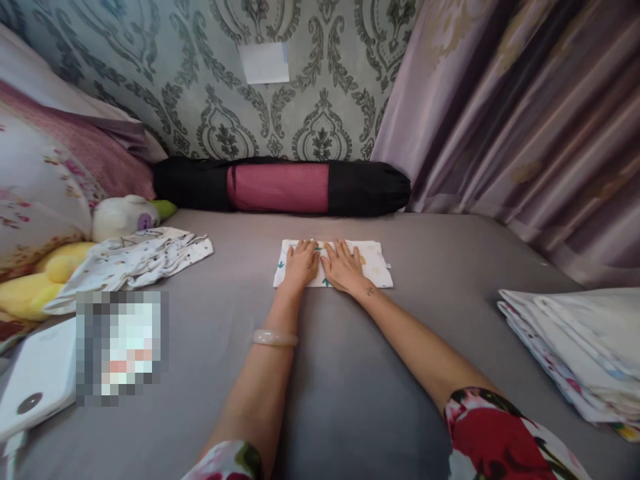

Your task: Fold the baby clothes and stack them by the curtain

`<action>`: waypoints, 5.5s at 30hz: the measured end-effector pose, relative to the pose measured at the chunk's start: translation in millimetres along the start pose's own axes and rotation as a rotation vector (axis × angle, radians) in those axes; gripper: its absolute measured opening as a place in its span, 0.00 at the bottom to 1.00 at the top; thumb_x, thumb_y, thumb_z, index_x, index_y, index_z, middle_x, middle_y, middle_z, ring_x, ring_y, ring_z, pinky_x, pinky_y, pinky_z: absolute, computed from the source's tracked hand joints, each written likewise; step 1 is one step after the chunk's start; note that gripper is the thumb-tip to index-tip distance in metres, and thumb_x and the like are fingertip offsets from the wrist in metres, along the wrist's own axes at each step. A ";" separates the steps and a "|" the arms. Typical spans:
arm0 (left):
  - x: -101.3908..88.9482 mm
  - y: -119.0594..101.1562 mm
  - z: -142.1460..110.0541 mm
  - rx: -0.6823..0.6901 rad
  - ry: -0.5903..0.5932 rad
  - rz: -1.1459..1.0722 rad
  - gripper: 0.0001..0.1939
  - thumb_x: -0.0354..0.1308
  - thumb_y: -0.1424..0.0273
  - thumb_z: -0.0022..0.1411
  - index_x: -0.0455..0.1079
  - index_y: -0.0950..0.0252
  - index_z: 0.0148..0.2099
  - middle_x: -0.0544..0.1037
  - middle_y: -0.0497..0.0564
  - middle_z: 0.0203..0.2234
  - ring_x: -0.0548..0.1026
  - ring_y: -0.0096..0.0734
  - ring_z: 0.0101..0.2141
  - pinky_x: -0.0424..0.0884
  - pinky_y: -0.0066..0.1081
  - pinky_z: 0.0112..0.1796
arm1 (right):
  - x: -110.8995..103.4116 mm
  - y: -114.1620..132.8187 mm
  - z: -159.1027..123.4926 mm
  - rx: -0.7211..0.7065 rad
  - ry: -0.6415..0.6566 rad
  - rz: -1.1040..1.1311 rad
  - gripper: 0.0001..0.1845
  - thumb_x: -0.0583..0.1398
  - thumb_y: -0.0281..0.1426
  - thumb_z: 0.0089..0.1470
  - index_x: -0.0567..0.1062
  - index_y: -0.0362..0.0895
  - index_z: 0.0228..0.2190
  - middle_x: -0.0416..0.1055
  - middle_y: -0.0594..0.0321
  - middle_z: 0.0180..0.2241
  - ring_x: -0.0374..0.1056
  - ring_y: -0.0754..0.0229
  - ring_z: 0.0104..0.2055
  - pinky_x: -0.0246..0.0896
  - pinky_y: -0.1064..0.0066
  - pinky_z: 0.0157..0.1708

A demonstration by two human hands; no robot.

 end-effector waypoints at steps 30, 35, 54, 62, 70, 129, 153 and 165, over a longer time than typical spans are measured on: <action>-6.7 54.4 66.0 -0.139 0.385 0.305 0.16 0.53 0.73 0.55 0.73 0.60 0.46 0.75 0.59 0.50 0.71 0.46 0.52 0.64 0.44 0.52 | -22.9 -120.8 46.4 0.126 0.298 0.033 0.18 0.58 0.30 0.57 0.75 0.44 0.49 0.64 0.51 0.56 0.59 0.48 0.59 0.58 0.62 0.53; -22.9 44.4 57.2 -0.122 0.322 0.300 0.14 0.55 0.72 0.53 0.74 0.62 0.43 0.75 0.62 0.49 0.70 0.51 0.53 0.63 0.47 0.51 | -50.0 -115.6 34.9 0.134 0.248 0.058 0.17 0.59 0.28 0.55 0.76 0.43 0.47 0.67 0.52 0.54 0.62 0.51 0.56 0.60 0.67 0.52; -157.7 -25.3 -51.1 0.178 -0.129 0.175 0.09 0.50 0.71 0.57 0.69 0.59 0.40 0.76 0.47 0.34 0.69 0.37 0.44 0.47 0.41 0.56 | -180.7 -88.1 -91.3 -0.085 -0.112 0.147 0.16 0.53 0.26 0.58 0.71 0.42 0.48 0.73 0.56 0.44 0.66 0.55 0.44 0.56 0.67 0.44; -119.4 -44.9 -153.2 0.389 0.032 0.139 0.14 0.46 0.72 0.61 0.68 0.58 0.46 0.76 0.50 0.35 0.71 0.36 0.42 0.44 0.44 0.59 | -133.4 -82.4 -192.6 -0.137 0.007 0.146 0.15 0.50 0.27 0.59 0.71 0.44 0.46 0.73 0.54 0.45 0.66 0.53 0.47 0.54 0.65 0.48; -76.9 -48.0 -209.2 0.439 0.280 0.177 0.25 0.46 0.78 0.56 0.69 0.54 0.53 0.74 0.52 0.44 0.69 0.39 0.48 0.47 0.47 0.59 | -95.6 -64.7 -245.8 -0.319 0.030 0.005 0.15 0.50 0.25 0.58 0.71 0.45 0.44 0.71 0.53 0.45 0.63 0.54 0.49 0.53 0.65 0.50; -29.0 -12.1 -166.9 -0.243 0.146 0.204 0.33 0.31 0.53 0.68 0.55 0.65 0.66 0.54 0.58 0.66 0.52 0.51 0.65 0.52 0.55 0.60 | -38.7 -78.8 -184.4 0.277 0.106 0.007 0.33 0.40 0.37 0.64 0.54 0.34 0.64 0.47 0.51 0.67 0.39 0.49 0.69 0.34 0.50 0.65; -28.3 -42.2 -163.2 -0.054 0.151 0.281 0.27 0.35 0.57 0.70 0.58 0.64 0.62 0.59 0.61 0.64 0.54 0.45 0.64 0.50 0.51 0.60 | -40.1 -52.9 -177.2 0.137 0.066 -0.016 0.32 0.41 0.36 0.64 0.58 0.30 0.62 0.52 0.47 0.65 0.44 0.49 0.68 0.34 0.57 0.66; -9.3 -80.7 -169.7 0.129 0.179 0.224 0.27 0.35 0.58 0.71 0.56 0.63 0.65 0.58 0.57 0.65 0.53 0.41 0.65 0.47 0.47 0.62 | -32.2 -33.4 -179.6 0.070 0.104 0.014 0.28 0.42 0.35 0.65 0.58 0.41 0.63 0.49 0.53 0.67 0.42 0.51 0.68 0.34 0.53 0.65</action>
Point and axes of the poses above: each hand's wrist, its own z-axis towards the middle knuckle, its own x-axis out of the palm, y = z × x, the point moved 10 cm from there along z, towards the middle knuckle
